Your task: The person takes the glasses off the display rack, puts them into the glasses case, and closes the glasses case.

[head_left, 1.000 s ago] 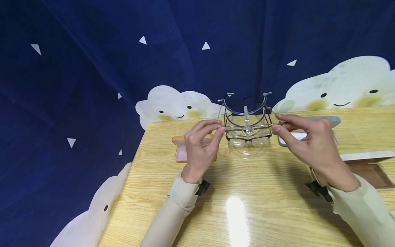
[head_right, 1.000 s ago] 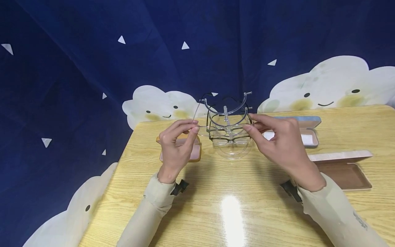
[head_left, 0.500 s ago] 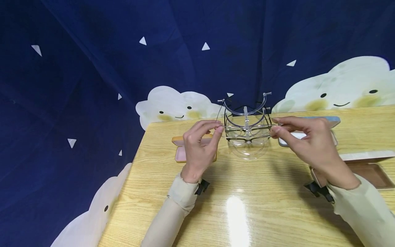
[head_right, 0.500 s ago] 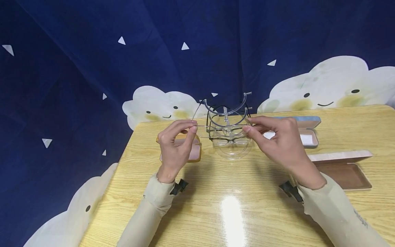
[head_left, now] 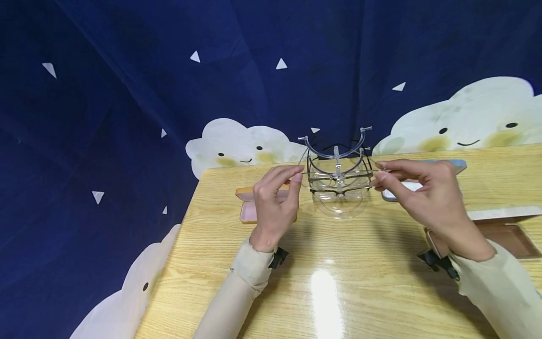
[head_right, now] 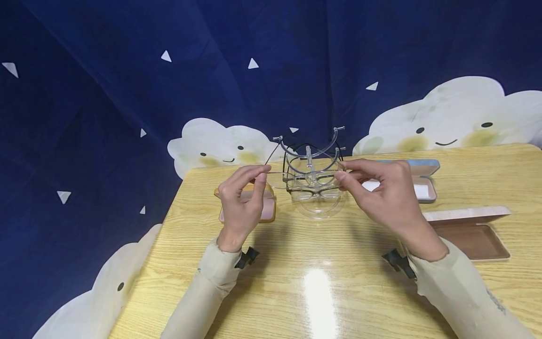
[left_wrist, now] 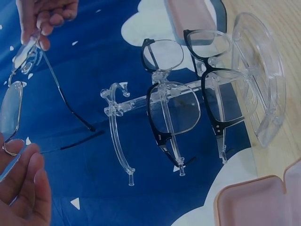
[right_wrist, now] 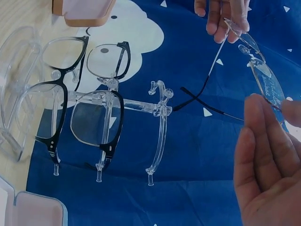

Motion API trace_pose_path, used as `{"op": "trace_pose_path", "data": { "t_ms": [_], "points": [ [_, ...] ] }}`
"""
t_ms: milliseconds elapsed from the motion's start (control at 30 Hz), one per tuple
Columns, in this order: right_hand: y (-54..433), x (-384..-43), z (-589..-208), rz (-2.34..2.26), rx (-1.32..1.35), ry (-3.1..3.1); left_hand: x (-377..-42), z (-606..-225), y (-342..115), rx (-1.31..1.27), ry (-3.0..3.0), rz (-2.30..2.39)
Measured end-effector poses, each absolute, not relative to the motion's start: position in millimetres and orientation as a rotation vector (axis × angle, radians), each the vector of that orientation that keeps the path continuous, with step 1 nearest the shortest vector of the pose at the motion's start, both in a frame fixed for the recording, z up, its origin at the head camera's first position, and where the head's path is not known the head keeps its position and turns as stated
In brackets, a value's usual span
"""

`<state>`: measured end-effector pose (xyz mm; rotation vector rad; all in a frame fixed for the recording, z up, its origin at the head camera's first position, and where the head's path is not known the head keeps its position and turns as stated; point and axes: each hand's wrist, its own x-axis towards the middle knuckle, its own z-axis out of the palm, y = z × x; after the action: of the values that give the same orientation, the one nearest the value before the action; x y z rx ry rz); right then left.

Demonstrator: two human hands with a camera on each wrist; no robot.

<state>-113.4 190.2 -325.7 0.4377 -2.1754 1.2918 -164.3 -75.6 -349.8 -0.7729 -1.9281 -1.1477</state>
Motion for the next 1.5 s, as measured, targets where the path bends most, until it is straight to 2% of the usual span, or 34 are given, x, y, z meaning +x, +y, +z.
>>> {"op": "trace_pose_path", "data": {
  "t_ms": [900, 1300, 1500],
  "points": [
    [190.4, -112.4, -325.6, 1.562, 0.509, -2.083, -165.4, -350.1, -77.2, -0.746, -1.966, -1.308],
    [193.9, -117.2, -332.4, 1.884, 0.697, -1.822, -164.1, -350.3, -75.4, -0.779, -1.960, -1.287],
    [194.9, -116.7, -331.5, 1.880, 0.740, -1.827, -164.3, -349.8, -75.1, -0.796, -1.954, -1.305]
  ]
}}
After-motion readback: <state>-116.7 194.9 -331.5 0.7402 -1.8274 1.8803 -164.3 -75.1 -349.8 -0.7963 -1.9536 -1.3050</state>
